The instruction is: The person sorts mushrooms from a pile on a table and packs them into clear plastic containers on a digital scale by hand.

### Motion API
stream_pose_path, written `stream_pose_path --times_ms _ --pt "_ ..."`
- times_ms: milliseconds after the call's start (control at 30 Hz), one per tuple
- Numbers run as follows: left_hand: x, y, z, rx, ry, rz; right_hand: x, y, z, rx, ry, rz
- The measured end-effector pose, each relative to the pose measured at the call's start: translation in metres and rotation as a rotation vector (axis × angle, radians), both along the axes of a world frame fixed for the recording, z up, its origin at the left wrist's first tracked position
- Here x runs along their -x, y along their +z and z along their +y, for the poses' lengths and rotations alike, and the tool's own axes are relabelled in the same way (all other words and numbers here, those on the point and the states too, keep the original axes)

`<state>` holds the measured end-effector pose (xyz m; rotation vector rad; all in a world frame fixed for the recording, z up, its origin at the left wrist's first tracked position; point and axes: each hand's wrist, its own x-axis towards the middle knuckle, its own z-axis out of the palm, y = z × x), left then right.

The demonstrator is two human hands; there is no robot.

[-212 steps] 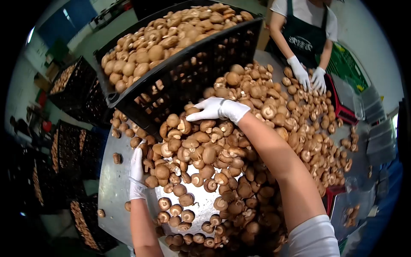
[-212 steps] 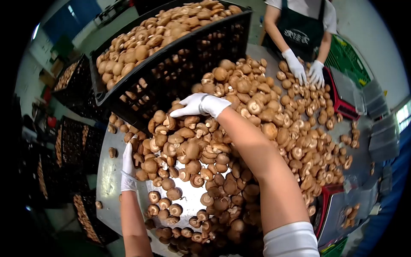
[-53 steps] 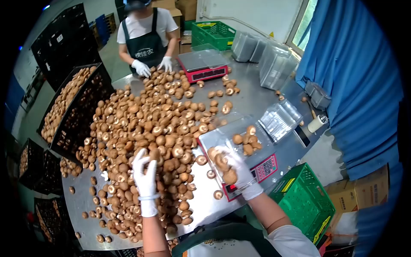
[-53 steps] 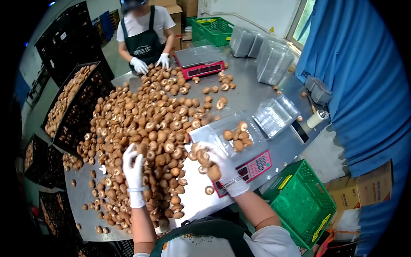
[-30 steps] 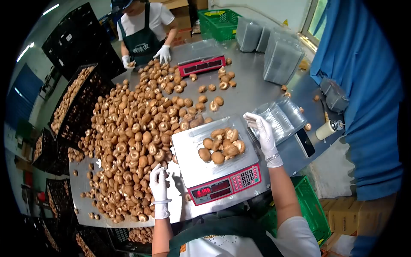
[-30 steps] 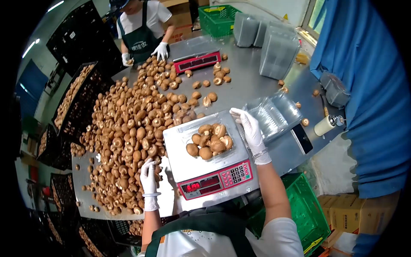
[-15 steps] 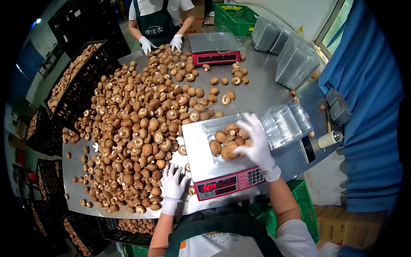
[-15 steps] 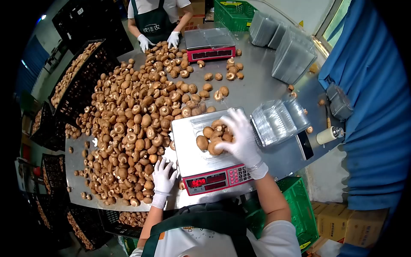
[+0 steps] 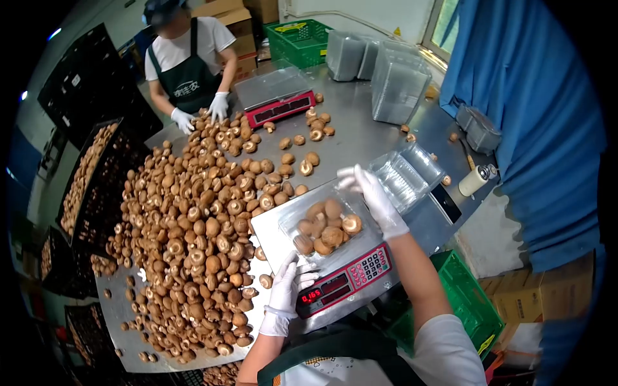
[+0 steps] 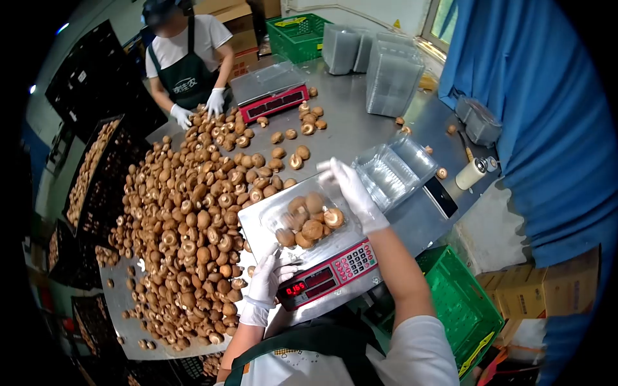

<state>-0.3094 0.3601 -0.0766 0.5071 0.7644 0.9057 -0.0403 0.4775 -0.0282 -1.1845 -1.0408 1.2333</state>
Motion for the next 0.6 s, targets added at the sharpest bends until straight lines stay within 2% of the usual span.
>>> stream_pose_path --times_ms 67,133,167,200,267,333,467,500,533,567,600 --pt "0.000 0.003 -0.002 0.037 0.035 -0.023 -0.007 -0.007 -0.036 -0.236 -0.031 -0.716" --pt "-0.005 0.003 -0.003 0.007 0.047 0.071 -0.017 -0.009 -0.068 -0.072 -0.006 -1.199" --pt "-0.008 0.002 -0.004 -0.021 0.073 0.167 -0.023 -0.018 -0.075 0.076 0.063 -1.076" --pt "-0.011 -0.001 -0.005 -0.024 0.055 0.172 -0.027 -0.032 -0.077 0.084 0.046 -1.070" --pt "-0.019 -0.009 -0.004 -0.033 0.082 0.246 -0.035 -0.060 -0.084 0.322 0.272 -0.141" --pt "-0.025 -0.001 0.001 0.066 0.068 0.168 -0.021 -0.073 -0.092 0.193 0.093 -0.044" --pt "-0.040 -0.012 0.000 -0.146 0.082 0.082 -0.024 -0.058 -0.120 0.028 -0.059 -0.041" --pt "-0.063 0.013 -0.010 -0.192 0.031 0.160 -0.038 -0.046 -0.138 -0.064 -0.116 -0.086" --pt "-0.067 0.013 -0.016 -0.236 -0.098 0.231 -0.051 -0.033 -0.156 -0.153 -0.163 -0.134" --pt "-0.081 0.013 -0.022 -0.304 -0.241 0.238 -0.070 -0.023 -0.175 -0.165 -0.290 -0.415" --pt "-0.094 0.013 -0.031 -0.370 -0.371 0.241 -0.089 -0.023 -0.196 -0.044 -0.350 -0.175"
